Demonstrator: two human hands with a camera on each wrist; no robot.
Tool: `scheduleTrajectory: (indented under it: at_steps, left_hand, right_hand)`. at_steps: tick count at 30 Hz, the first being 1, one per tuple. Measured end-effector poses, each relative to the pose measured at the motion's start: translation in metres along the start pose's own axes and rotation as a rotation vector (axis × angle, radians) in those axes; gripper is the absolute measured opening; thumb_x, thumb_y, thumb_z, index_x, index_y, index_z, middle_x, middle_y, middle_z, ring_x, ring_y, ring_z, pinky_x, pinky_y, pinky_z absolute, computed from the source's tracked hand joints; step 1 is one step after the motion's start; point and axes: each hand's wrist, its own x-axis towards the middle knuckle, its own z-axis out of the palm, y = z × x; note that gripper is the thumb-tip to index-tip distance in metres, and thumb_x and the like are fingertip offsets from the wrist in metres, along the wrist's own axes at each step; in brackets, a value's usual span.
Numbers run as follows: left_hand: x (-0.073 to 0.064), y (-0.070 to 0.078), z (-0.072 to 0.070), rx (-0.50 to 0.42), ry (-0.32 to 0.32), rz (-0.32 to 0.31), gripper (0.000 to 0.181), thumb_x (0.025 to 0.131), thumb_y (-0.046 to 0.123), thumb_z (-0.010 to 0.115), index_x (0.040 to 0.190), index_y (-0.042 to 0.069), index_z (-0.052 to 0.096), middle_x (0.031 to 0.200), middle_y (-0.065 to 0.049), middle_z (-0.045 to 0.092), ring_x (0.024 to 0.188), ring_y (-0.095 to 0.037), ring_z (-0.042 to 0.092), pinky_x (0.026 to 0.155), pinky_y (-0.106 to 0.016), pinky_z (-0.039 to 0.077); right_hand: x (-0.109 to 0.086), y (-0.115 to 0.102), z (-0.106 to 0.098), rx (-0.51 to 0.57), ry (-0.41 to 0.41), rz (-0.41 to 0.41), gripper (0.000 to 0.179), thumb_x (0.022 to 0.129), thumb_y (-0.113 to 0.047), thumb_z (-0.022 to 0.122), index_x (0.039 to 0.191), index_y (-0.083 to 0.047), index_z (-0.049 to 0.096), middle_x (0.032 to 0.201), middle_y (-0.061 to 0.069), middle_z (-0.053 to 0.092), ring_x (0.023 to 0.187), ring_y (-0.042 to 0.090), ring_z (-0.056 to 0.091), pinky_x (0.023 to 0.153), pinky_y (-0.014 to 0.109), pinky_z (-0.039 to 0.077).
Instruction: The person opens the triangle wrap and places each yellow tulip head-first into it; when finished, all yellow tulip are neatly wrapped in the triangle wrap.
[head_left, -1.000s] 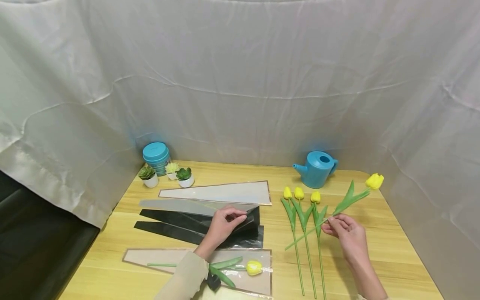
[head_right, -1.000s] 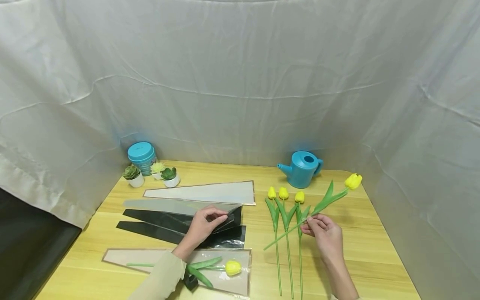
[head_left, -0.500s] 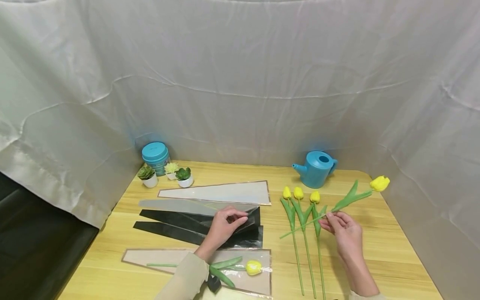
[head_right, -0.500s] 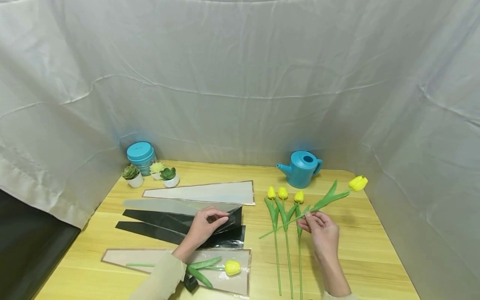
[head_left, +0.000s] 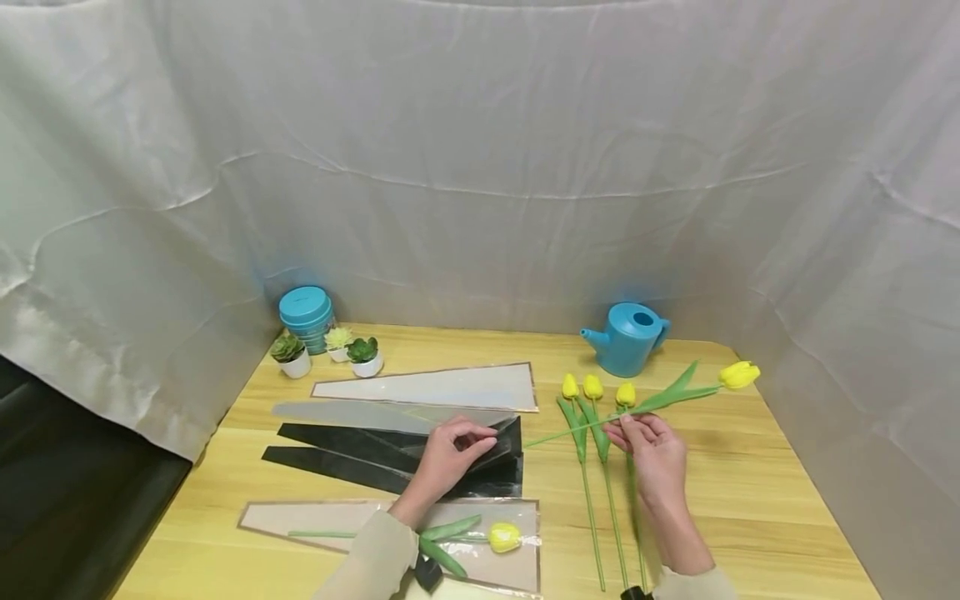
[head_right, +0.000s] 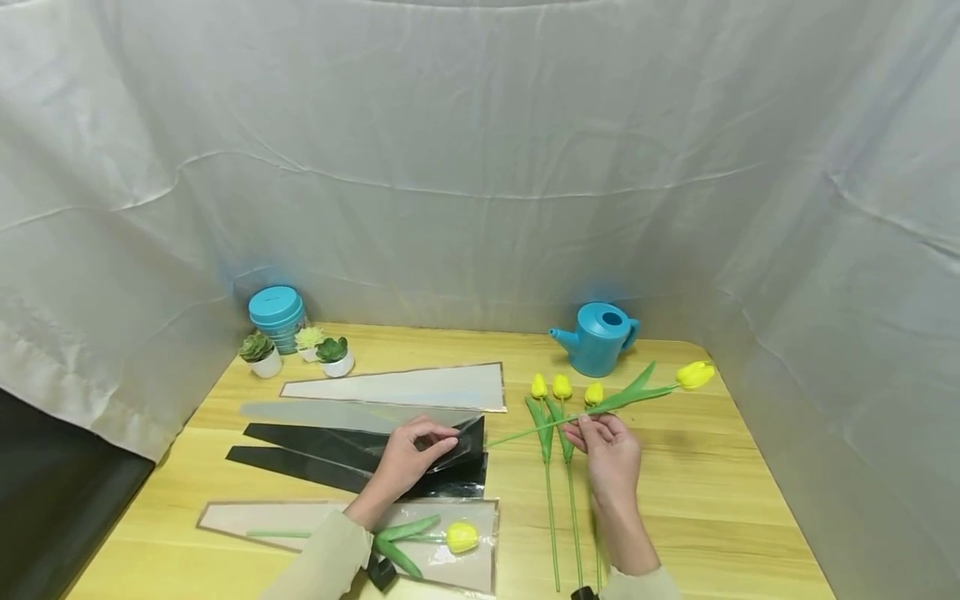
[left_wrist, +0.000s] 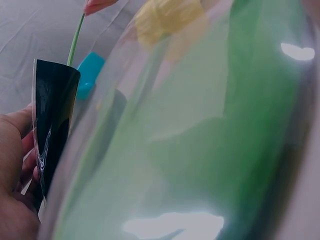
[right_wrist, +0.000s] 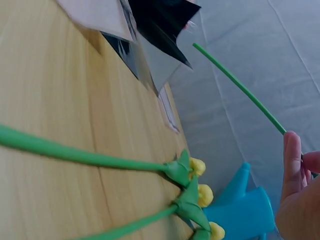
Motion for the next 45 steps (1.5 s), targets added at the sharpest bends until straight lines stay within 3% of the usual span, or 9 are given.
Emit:
scheduleTrajectory:
  at_steps: [10, 14, 18, 25, 31, 39, 45]
  left_hand:
    - [0.0, 0.004, 0.002, -0.023, -0.011, -0.002, 0.01, 0.09, 0.008, 0.08, 0.1, 0.007, 0.082, 0.088, -0.004, 0.072, 0.071, -0.004, 0.056, 0.064, -0.018, 0.048]
    - [0.001, 0.007, 0.003, -0.033, -0.011, -0.008, 0.01, 0.09, 0.007, 0.08, 0.1, 0.006, 0.082, 0.091, -0.006, 0.073, 0.072, -0.005, 0.057, 0.065, -0.018, 0.048]
    - [0.002, 0.009, 0.005, -0.028, -0.003, -0.005, 0.01, 0.09, 0.006, 0.08, 0.1, 0.005, 0.082, 0.092, -0.006, 0.074, 0.073, -0.006, 0.057, 0.066, -0.018, 0.048]
    - [0.004, 0.012, 0.01, -0.027, 0.001, -0.009, 0.011, 0.09, 0.007, 0.08, 0.1, 0.008, 0.082, 0.091, -0.004, 0.074, 0.074, -0.007, 0.058, 0.066, -0.02, 0.049]
    - [0.006, 0.014, 0.011, -0.051, 0.001, -0.009, 0.011, 0.09, 0.006, 0.079, 0.101, 0.006, 0.082, 0.09, -0.006, 0.073, 0.073, -0.011, 0.058, 0.066, -0.022, 0.049]
    - [0.008, 0.017, 0.016, -0.058, 0.019, -0.006, 0.01, 0.09, 0.005, 0.08, 0.099, 0.006, 0.082, 0.088, -0.006, 0.072, 0.073, -0.005, 0.056, 0.066, -0.018, 0.047]
    - [0.013, -0.001, 0.028, -0.054, 0.012, -0.011, 0.01, 0.09, 0.005, 0.08, 0.099, 0.006, 0.082, 0.089, -0.007, 0.071, 0.071, -0.007, 0.056, 0.064, -0.018, 0.046]
  right_hand:
    - [-0.004, 0.015, 0.019, -0.036, -0.059, 0.023, 0.024, 0.105, -0.006, 0.059, 0.115, 0.015, 0.056, 0.086, 0.005, 0.078, 0.086, 0.018, 0.079, 0.084, 0.032, 0.062]
    - [-0.006, 0.02, 0.028, -0.06, -0.07, 0.05, 0.023, 0.104, -0.005, 0.061, 0.114, 0.015, 0.058, 0.091, 0.01, 0.078, 0.084, 0.019, 0.079, 0.078, 0.031, 0.063]
    - [-0.008, 0.025, 0.038, -0.084, -0.063, 0.077, 0.023, 0.102, -0.007, 0.065, 0.113, 0.012, 0.061, 0.091, 0.006, 0.074, 0.074, 0.016, 0.076, 0.068, 0.027, 0.063]
    - [-0.013, 0.032, 0.052, -0.177, -0.07, 0.089, 0.021, 0.099, -0.011, 0.071, 0.109, 0.007, 0.067, 0.086, 0.0, 0.054, 0.058, 0.01, 0.057, 0.054, 0.021, 0.052]
    - [-0.017, 0.037, 0.064, -0.181, -0.089, 0.095, 0.022, 0.097, -0.011, 0.074, 0.107, 0.008, 0.068, 0.069, -0.005, 0.049, 0.051, 0.008, 0.049, 0.049, 0.02, 0.044]
    - [-0.018, 0.045, 0.076, -0.271, -0.084, 0.053, 0.02, 0.094, -0.011, 0.077, 0.102, 0.007, 0.073, 0.061, -0.007, 0.045, 0.047, 0.004, 0.04, 0.046, 0.019, 0.034]
    - [-0.021, 0.046, 0.081, -0.285, -0.091, 0.063, 0.022, 0.092, -0.014, 0.079, 0.102, 0.005, 0.075, 0.059, -0.007, 0.045, 0.046, 0.002, 0.038, 0.045, 0.019, 0.032]
